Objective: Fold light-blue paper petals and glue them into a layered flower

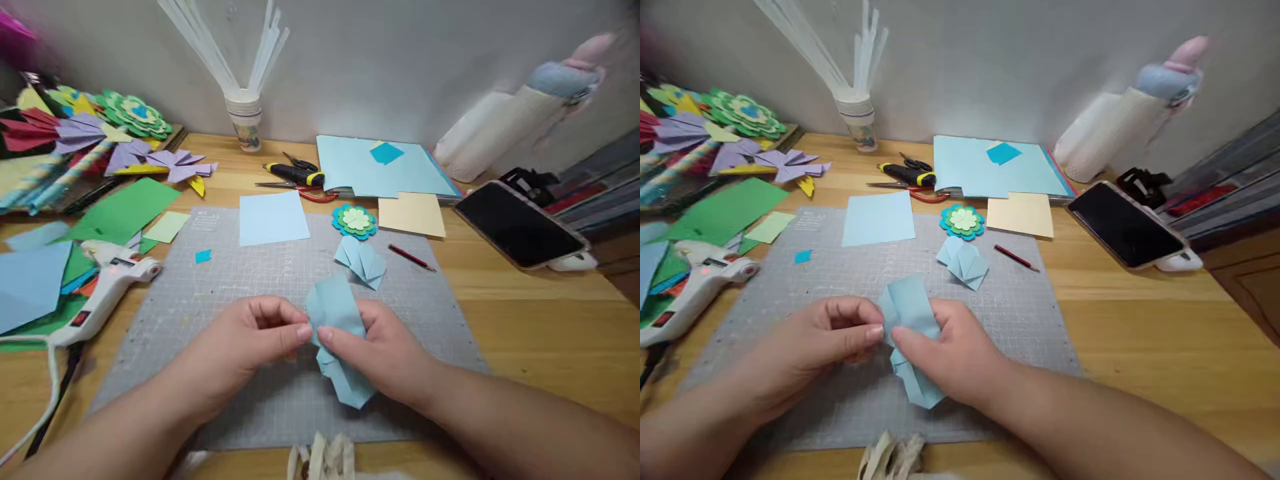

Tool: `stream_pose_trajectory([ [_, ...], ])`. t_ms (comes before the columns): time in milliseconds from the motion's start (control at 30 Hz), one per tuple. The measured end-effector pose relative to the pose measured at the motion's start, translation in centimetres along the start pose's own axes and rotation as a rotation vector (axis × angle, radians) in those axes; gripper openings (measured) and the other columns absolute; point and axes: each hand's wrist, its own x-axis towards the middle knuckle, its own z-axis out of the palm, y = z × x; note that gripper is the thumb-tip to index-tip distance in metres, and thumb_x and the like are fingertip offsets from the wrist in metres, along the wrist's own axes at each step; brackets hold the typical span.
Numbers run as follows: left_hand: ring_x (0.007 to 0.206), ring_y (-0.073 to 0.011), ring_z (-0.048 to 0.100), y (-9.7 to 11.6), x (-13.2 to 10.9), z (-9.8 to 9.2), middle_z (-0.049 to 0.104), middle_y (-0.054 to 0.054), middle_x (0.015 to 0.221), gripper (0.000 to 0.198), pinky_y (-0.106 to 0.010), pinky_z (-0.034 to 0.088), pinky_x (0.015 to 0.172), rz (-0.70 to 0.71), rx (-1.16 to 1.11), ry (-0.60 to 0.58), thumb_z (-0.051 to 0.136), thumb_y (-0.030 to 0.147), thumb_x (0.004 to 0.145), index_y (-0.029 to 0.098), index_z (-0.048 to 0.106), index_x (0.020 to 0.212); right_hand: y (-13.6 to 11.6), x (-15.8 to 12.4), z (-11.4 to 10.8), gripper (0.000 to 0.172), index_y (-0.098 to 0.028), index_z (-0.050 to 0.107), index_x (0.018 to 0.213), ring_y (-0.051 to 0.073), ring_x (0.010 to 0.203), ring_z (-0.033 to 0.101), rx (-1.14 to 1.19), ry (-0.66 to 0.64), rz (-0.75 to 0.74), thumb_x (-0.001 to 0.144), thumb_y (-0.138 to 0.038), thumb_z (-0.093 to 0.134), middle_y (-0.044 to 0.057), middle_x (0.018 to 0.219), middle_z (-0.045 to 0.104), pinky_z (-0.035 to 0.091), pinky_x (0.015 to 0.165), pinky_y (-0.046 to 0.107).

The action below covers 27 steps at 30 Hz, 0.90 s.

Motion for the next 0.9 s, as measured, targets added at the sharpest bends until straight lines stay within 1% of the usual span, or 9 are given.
stream_pose_trajectory([
  [100, 0.051, -0.0038, 0.044, 0.41, 0.28, 0.78, 0.056, 0.008, 0.054, 0.019, -0.017, 0.032, 0.050, 0.030, 0.016, 0.038, 0.079, 0.029, 0.066, 0.015, 0.065, 0.066, -0.07, 0.08, 0.15, 0.025, -0.015, 0.054, 0.070, 0.008, 0.052, 0.046, 0.009, -0.004, -0.004, 0.082, -0.037, 0.057, -0.002, 0.060, 0.051, 0.039, 0.047, 0.018],
  [200, 0.053, -0.0046, 0.045, 0.53, 0.28, 1.02, 0.058, 0.007, 0.056, 0.020, -0.017, 0.033, 0.052, 0.033, 0.025, 0.058, 0.080, 0.029, 0.064, 0.015, 0.066, 0.067, -0.11, 0.05, 0.23, 0.025, -0.016, 0.052, 0.065, 0.008, 0.051, 0.045, -0.019, 0.028, -0.022, 0.082, -0.035, 0.057, -0.003, 0.058, 0.050, 0.038, 0.047, 0.019],
  [367, 0.053, -0.0050, 0.045, 0.42, 0.31, 0.59, 0.058, 0.006, 0.057, 0.020, -0.018, 0.033, 0.052, 0.071, 0.070, 0.014, 0.073, 0.036, 0.074, 0.017, 0.070, 0.074, -0.11, -0.10, 0.15, 0.024, -0.017, 0.052, 0.063, 0.008, 0.052, 0.043, -0.077, 0.083, -0.069, 0.081, -0.032, 0.056, -0.003, 0.057, 0.050, 0.037, 0.048, 0.019],
  [533, 0.053, -0.0053, 0.045, 0.35, 0.45, 0.60, 0.059, 0.006, 0.058, 0.017, -0.018, 0.034, 0.053, 0.045, 0.065, 0.040, 0.075, 0.033, 0.070, 0.017, 0.070, 0.072, -0.22, -0.12, 0.17, 0.025, -0.017, 0.051, 0.061, 0.009, 0.051, 0.044, -0.110, 0.087, -0.079, 0.081, -0.032, 0.055, -0.003, 0.056, 0.049, 0.038, 0.047, 0.020],
  [767, 0.052, -0.0053, 0.045, 0.52, 0.35, 0.90, 0.057, 0.006, 0.056, 0.019, -0.018, 0.033, 0.052, 0.035, 0.078, 0.029, 0.075, 0.033, 0.069, 0.016, 0.067, 0.066, -0.08, -0.26, 0.18, 0.024, -0.018, 0.050, 0.060, 0.009, 0.053, 0.042, -0.163, 0.087, -0.123, 0.081, -0.030, 0.055, -0.003, 0.057, 0.047, 0.038, 0.050, 0.021],
  [900, 0.051, -0.0060, 0.045, 0.60, 0.29, 0.92, 0.057, 0.005, 0.054, 0.021, -0.019, 0.033, 0.052, 0.013, 0.098, 0.052, 0.075, 0.033, 0.066, 0.015, 0.065, 0.064, -0.09, -0.32, 0.18, 0.024, -0.018, 0.050, 0.060, 0.009, 0.054, 0.041, -0.169, 0.081, -0.147, 0.081, -0.030, 0.054, -0.003, 0.057, 0.046, 0.037, 0.051, 0.021],
])
